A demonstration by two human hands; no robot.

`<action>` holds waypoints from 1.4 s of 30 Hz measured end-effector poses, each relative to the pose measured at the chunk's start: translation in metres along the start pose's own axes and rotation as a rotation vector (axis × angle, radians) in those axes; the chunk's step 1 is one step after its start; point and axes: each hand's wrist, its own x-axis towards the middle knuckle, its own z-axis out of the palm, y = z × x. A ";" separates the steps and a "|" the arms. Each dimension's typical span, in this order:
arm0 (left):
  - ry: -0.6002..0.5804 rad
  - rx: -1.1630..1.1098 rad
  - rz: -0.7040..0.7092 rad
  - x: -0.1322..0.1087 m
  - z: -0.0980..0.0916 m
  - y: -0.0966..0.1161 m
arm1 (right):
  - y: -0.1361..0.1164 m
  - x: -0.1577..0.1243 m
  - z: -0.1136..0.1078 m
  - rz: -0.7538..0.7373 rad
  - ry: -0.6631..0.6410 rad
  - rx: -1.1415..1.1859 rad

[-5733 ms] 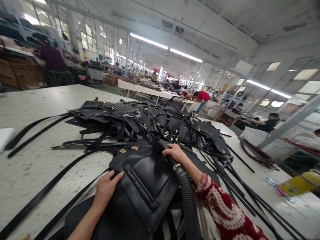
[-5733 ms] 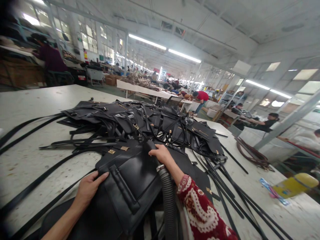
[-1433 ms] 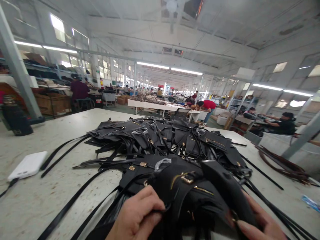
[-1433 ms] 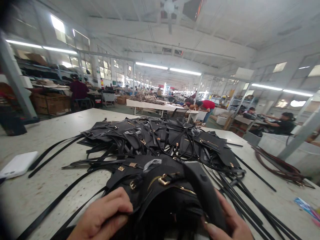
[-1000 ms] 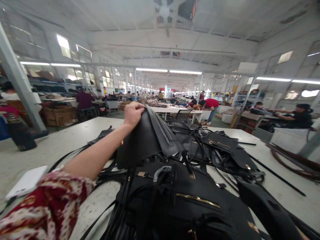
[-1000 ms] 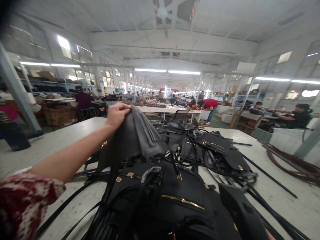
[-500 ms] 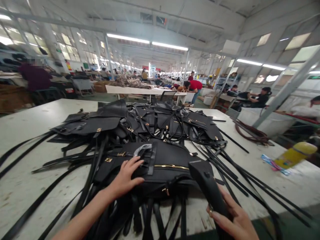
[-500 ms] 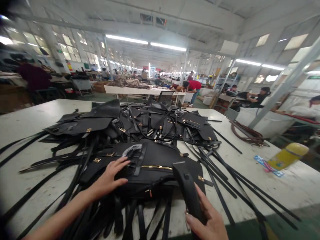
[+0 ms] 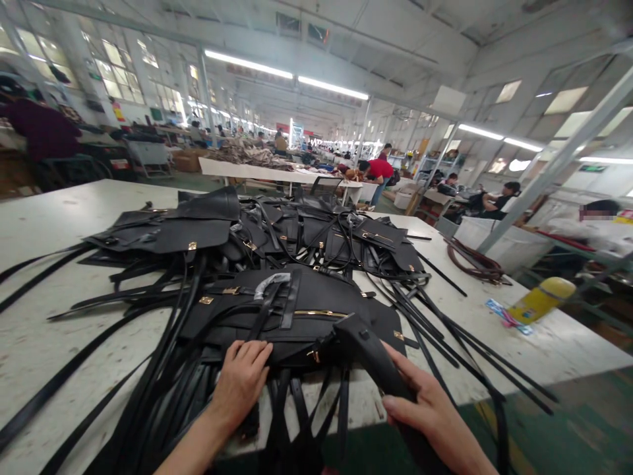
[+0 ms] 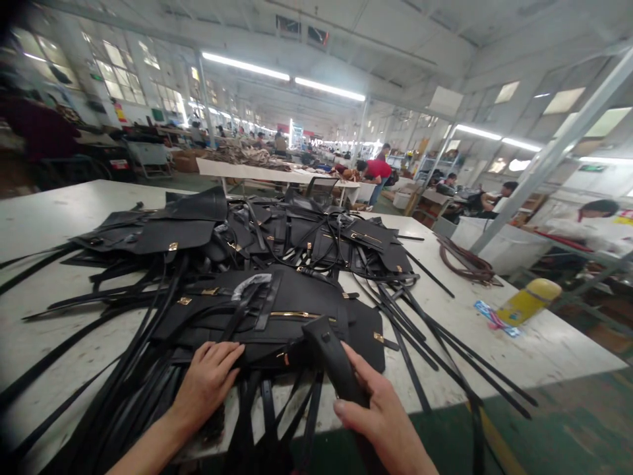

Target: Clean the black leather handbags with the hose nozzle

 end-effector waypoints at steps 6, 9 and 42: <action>-0.012 -0.021 0.028 0.028 -0.020 -0.008 | -0.009 0.008 0.018 -0.030 0.040 0.040; -0.026 0.065 0.098 0.051 -0.014 0.001 | -0.003 0.001 0.021 -0.031 0.064 0.106; -0.106 -1.902 -1.186 0.017 -0.003 0.100 | 0.008 -0.020 0.010 0.135 -0.209 -0.099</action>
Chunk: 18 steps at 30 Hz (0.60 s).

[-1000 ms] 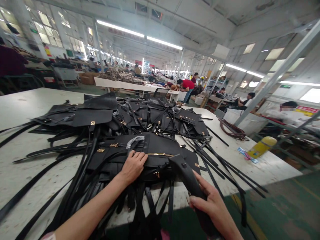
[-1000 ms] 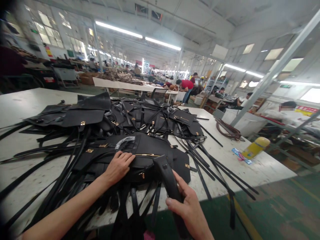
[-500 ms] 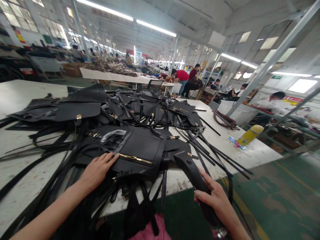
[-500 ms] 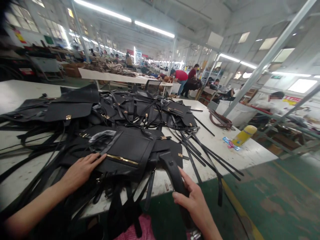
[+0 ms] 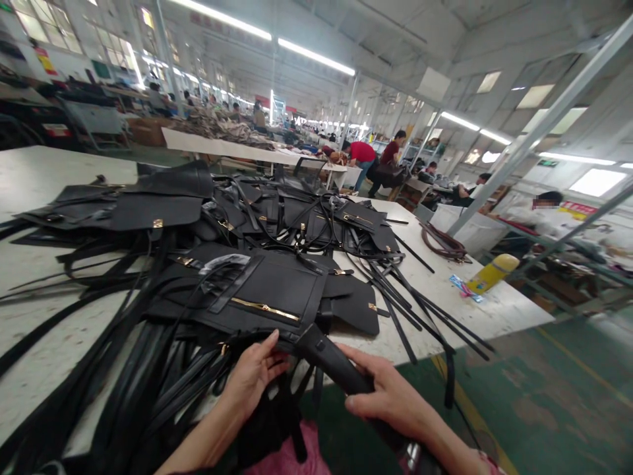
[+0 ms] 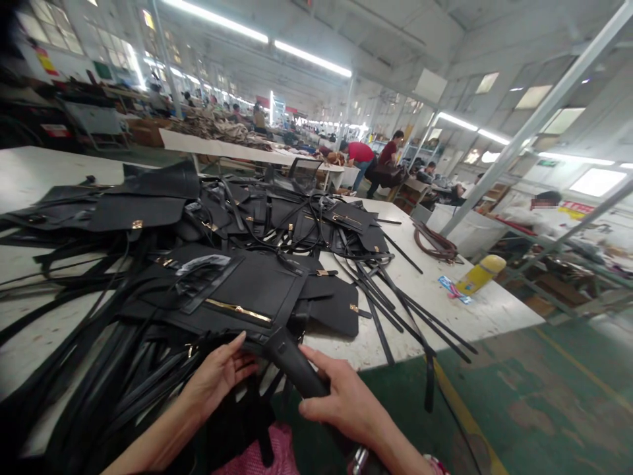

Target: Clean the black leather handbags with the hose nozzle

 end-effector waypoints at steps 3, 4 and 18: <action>0.145 -0.107 0.088 0.019 0.003 -0.004 | -0.002 0.018 0.005 -0.023 -0.029 0.002; 0.164 -0.116 0.108 0.021 0.003 -0.005 | -0.002 0.024 0.008 -0.028 -0.034 0.014; 0.142 -0.114 -0.022 0.003 -0.028 -0.010 | 0.010 0.051 -0.054 -0.078 0.249 0.114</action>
